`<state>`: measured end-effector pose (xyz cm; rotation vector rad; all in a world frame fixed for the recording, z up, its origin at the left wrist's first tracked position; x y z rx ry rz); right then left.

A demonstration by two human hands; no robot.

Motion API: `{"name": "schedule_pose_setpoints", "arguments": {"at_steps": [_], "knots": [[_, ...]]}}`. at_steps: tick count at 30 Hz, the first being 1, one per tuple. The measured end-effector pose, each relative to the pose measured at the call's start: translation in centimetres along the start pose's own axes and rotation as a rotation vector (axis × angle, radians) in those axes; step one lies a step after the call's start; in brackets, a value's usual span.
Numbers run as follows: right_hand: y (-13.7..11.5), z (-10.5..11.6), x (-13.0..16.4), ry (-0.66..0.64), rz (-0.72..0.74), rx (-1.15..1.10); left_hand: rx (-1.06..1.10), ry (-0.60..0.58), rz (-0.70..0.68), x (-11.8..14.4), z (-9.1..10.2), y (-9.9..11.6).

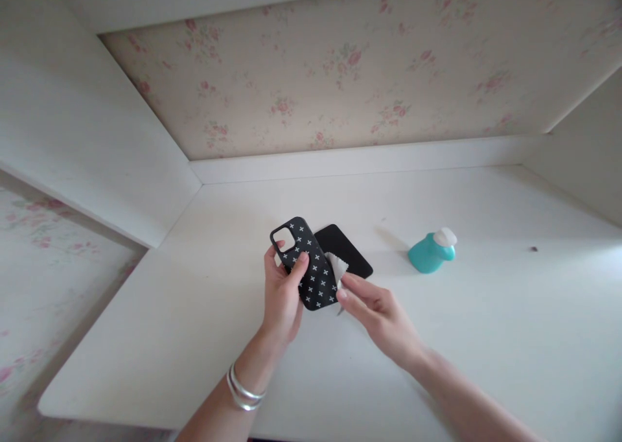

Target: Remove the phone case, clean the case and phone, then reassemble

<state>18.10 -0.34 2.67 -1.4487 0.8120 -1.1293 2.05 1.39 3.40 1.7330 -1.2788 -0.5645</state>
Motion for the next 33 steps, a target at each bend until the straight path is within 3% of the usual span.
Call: {"name": "schedule_pose_setpoints", "arguments": {"at_steps": [4, 9, 16, 19, 24, 33], "knots": [[-0.1, -0.2, 0.1, 0.062, 0.217, 0.228, -0.080, -0.012, -0.086, 0.1, 0.3, -0.1], [0.7, -0.4, 0.4, 0.192, 0.077, 0.238, -0.191, -0.025, -0.118, 0.5, 0.7, -0.2], [0.6, -0.4, 1.1, 0.033, 0.072, 0.238, -0.150, 0.135, -0.223, -0.2, 0.9, 0.4], [0.6, -0.6, 1.1, -0.026, 0.117, 0.242, -0.119, 0.138, -0.222, -0.3, 1.0, 0.3], [1.4, -0.7, 1.0, -0.017, 0.214, 0.181, -0.161, -0.009, -0.175, 0.6, 0.6, -0.5], [2.8, 0.5, 1.1, 0.214, 0.270, 0.086, -0.347, -0.472, -0.071, 2.1, 0.1, -1.8]]}}
Point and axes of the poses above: each hand's wrist, its own x-axis away from the middle knuckle, its own z-axis out of the back of the hand, y = z × x, the point moved 1 cm from there along -x, towards the middle knuckle, and after that the axes turned 7 degrees about -z, right-handed, at the moved point
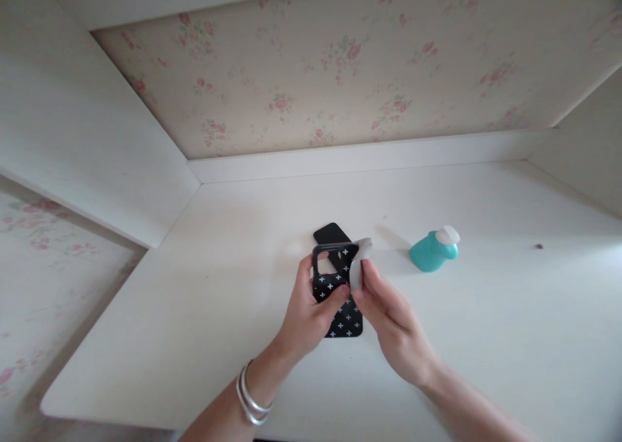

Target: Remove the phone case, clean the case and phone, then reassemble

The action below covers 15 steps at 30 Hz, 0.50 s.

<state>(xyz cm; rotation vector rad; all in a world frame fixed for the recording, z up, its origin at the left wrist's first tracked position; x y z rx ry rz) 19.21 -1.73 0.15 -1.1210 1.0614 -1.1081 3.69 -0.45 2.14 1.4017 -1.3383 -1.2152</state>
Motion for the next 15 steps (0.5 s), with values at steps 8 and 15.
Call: {"name": "schedule_pose_setpoints", "arguments": {"at_steps": [8, 15], "knots": [[-0.7, -0.3, 0.1, -0.010, 0.100, 0.128, -0.020, 0.056, -0.014, 0.2, 0.0, 0.5], [-1.4, -2.6, 1.3, -0.237, 0.258, 0.343, 0.223, 0.511, -0.069, -1.2, 1.6, 1.2]]}}
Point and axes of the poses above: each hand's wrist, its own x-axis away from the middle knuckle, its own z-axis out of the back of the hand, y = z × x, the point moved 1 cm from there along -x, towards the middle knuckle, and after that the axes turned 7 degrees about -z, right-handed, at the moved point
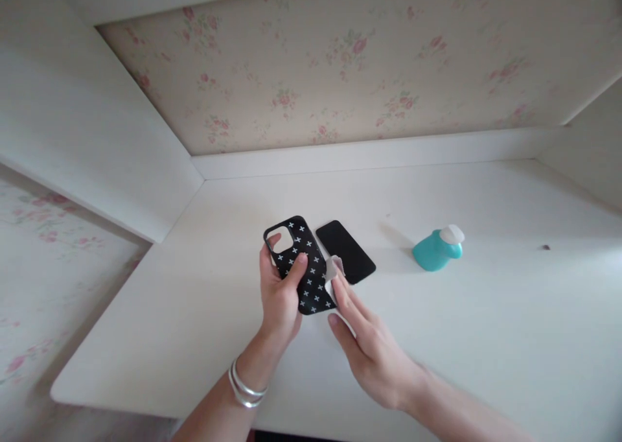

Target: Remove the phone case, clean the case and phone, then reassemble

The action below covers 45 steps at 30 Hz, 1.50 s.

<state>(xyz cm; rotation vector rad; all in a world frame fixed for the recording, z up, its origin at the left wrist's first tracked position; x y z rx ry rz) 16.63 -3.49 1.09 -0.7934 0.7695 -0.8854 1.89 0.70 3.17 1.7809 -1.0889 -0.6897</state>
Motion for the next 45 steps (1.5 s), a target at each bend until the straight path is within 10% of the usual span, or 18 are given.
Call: {"name": "schedule_pose_setpoints", "arguments": {"at_steps": [5, 27, 35, 45], "knots": [[0.0, -0.8, 0.3, 0.025, 0.018, 0.097, 0.101, 0.039, 0.009, -0.3, 0.1, 0.3], [0.0, 3.4, -1.5, 0.405, -0.175, 0.103, -0.059, -0.639, 0.371, 2.1, -0.8, -0.2], [0.4, 3.9, -1.7, 0.426, -0.263, 0.056, 0.254, -0.591, 0.765, 2.0, -0.5, 0.2], [0.9, 3.4, -1.8, 0.422, -0.258, -0.009, 0.360, -0.585, 0.837, 2.7, -0.9, -0.5]]}}
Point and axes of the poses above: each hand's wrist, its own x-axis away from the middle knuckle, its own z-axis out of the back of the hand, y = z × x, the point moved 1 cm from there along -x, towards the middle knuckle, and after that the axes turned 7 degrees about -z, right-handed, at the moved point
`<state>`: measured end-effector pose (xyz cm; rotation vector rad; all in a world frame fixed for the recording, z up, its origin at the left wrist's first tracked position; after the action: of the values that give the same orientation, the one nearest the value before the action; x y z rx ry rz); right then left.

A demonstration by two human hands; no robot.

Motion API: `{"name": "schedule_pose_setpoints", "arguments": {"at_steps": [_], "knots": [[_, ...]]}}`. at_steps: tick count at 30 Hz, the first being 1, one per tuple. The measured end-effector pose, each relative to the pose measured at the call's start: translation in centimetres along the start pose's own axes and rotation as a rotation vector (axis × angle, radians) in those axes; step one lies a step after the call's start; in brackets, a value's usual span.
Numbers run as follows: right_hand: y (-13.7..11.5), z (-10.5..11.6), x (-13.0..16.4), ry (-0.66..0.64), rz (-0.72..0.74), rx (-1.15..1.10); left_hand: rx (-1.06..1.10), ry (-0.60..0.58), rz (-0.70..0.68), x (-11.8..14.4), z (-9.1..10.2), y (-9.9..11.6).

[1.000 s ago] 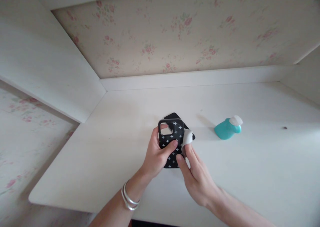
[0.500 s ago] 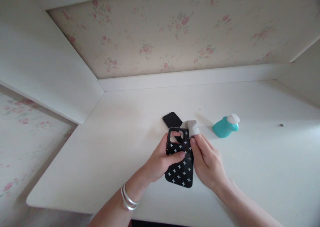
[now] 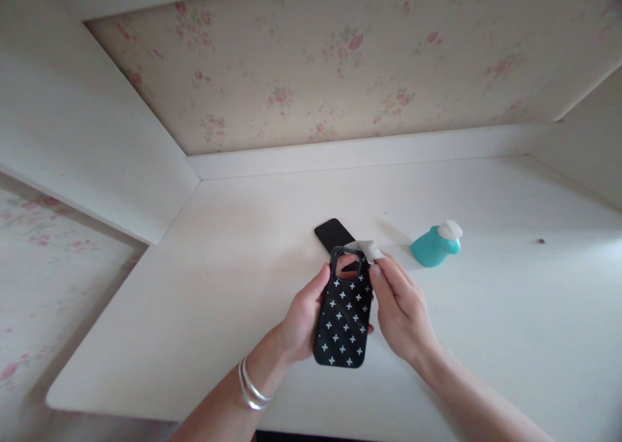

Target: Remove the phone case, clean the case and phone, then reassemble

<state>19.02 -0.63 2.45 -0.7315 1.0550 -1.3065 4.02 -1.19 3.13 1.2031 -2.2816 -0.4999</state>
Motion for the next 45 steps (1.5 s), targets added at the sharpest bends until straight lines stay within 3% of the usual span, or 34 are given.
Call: {"name": "schedule_pose_setpoints", "arguments": {"at_steps": [5, 10, 13, 18, 23, 32, 45], "knots": [[-0.6, 0.2, 0.3, -0.015, 0.195, 0.044, -0.059, -0.007, 0.104, -0.1, 0.4, -0.2], [-0.8, 0.1, 0.3, -0.046, 0.435, 0.142, -0.066, 0.004, 0.060, -0.2, 0.1, -0.4], [-0.6, 0.1, 0.3, -0.054, 0.499, 0.227, -0.058, 0.002, 0.063, -0.3, -0.2, -0.4], [-0.7, 0.0, 0.2, -0.015, 0.537, 0.346, -0.095, 0.065, 0.008, -0.4, -0.1, -0.4], [-0.8, 0.1, -0.2, -0.007, 0.467, 0.285, -0.120, 0.060, -0.094, -0.6, 0.1, -0.6], [-0.7, 0.2, -0.3, -0.095, 0.153, 0.143, -0.045, 0.126, -0.090, -0.5, 0.9, 0.4], [-0.6, 0.3, -0.2, -0.046, 0.588, 0.281, -0.187, 0.181, 0.118, -0.5, 0.1, -0.1]]}}
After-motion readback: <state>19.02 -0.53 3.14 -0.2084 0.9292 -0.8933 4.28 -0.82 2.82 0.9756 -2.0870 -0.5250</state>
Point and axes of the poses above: each hand's wrist, its own x-axis away from the middle knuckle, its own z-axis out of the back of the hand, y = z × x, the point moved 1 cm from there along -x, towards the middle knuckle, and after that the axes turned 7 degrees about -z, right-handed, at the moved point
